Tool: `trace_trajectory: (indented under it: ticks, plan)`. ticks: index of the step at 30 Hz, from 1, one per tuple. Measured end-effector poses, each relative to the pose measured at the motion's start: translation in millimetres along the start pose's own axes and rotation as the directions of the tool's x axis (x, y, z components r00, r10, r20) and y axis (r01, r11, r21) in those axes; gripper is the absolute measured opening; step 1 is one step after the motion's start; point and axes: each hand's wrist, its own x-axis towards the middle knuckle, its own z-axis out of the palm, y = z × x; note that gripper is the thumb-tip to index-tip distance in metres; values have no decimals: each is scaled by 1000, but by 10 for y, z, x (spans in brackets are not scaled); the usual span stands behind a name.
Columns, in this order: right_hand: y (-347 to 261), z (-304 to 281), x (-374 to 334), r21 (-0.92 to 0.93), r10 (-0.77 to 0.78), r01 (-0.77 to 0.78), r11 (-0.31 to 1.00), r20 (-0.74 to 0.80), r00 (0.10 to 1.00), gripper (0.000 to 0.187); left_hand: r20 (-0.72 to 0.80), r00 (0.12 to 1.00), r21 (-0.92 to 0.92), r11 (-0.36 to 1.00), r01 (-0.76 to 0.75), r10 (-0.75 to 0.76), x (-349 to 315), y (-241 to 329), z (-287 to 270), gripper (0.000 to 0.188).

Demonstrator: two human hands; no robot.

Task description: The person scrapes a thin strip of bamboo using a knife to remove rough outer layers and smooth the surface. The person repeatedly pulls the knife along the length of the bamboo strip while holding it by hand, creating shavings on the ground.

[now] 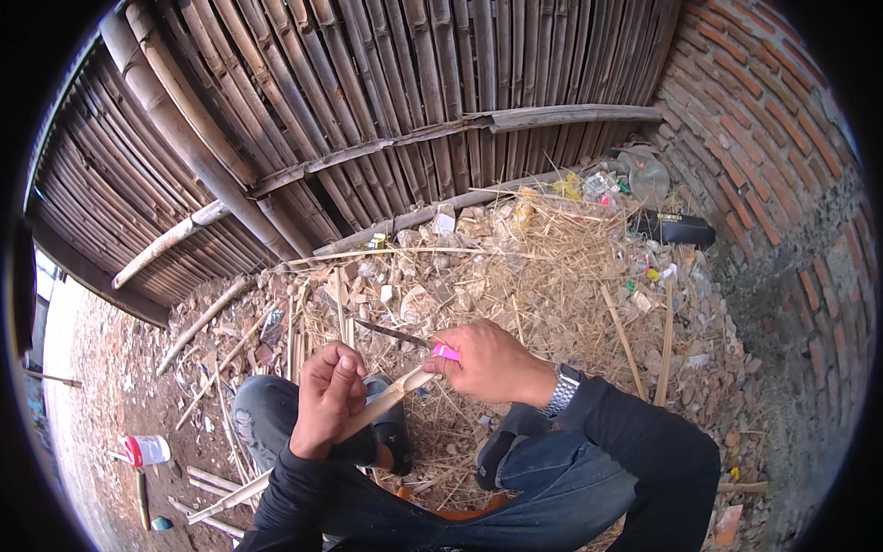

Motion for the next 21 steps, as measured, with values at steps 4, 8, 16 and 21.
trace_trajectory:
  ticks: [4, 8, 16, 21]
  plan:
    - [117, -152, -1, 28, -16, 19, 999, -77, 997, 34, -349, 911, -124, 952, -279, 221, 74, 78, -94, 26]
    - [45, -182, -17, 67, 43, -39, 997, -62, 997, 32, -39, 771, 927, 312, -211, 636, 69, 182, -38, 47]
    - [62, -374, -71, 125, 109, -90, 988, -154, 982, 26, 57, 865, 749, 551, -368, 499, -113, 307, 29, 41]
    - [192, -1103, -340, 438, 203, -22, 899, -371, 906, 20, 66, 604, 767, 347, -540, 794, -278, 473, 0, 25]
